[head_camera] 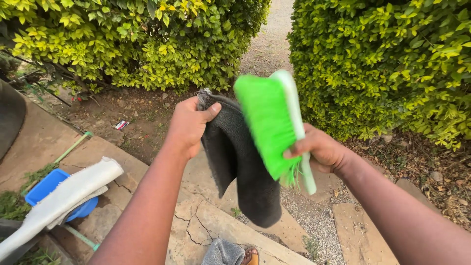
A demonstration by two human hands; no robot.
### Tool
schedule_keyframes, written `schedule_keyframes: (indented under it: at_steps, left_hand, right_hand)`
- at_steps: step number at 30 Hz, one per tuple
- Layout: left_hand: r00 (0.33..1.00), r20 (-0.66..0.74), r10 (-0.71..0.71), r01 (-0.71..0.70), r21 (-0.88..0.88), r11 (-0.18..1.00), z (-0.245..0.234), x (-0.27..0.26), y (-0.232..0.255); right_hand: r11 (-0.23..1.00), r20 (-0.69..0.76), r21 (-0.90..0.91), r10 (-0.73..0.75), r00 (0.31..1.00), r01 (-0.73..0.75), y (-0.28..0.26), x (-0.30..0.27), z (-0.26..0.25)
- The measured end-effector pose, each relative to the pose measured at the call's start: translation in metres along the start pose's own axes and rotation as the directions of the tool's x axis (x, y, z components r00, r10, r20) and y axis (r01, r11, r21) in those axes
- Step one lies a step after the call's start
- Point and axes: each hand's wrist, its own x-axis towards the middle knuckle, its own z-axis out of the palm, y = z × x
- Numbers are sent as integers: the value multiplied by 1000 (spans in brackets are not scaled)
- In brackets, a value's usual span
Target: Cleaning and scrubbing two floor mats using a brush.
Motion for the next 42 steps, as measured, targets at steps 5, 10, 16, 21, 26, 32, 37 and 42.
schedule_keyframes:
  at_steps: [5,10,16,21,26,32,37,42]
  left_hand:
    - [966,-163,202,-97,494,864,17,-9,-2]
    - [911,-233,340,9,835,550,49,-30,4]
    - [796,590,135,-528,568,631,67,-47,-2]
    - [923,385,1,-301,720,626,73,-55,-10]
    - [920,391,13,-312,715,626,71,-54,1]
    - [943,283,-174,-20,571,821,51,-37,8]
    - [947,265,-183,92,321,942,27,-28,13]
    - [935,319,-158,-4,453,891,27,-28,20]
  right_hand:
    - [949,-153,296,-69,986,112,-3,1,5]
    - [909,-192,403,-27,981,104,3,-1,1]
    - [929,-73,367,-26,997,51,-10,-10,10]
    - [957,-20,290,-15,1000,20,-14,-19,-4]
    - [970,20,243,-15,1000,10,-18,-25,-13]
    - [966,67,255,21,998,-38,-1,-28,-30]
    - [957,23,286,39,999,-44,3,-24,-24]
    - [958,-9,283,-48,999,49,-15,-5,0]
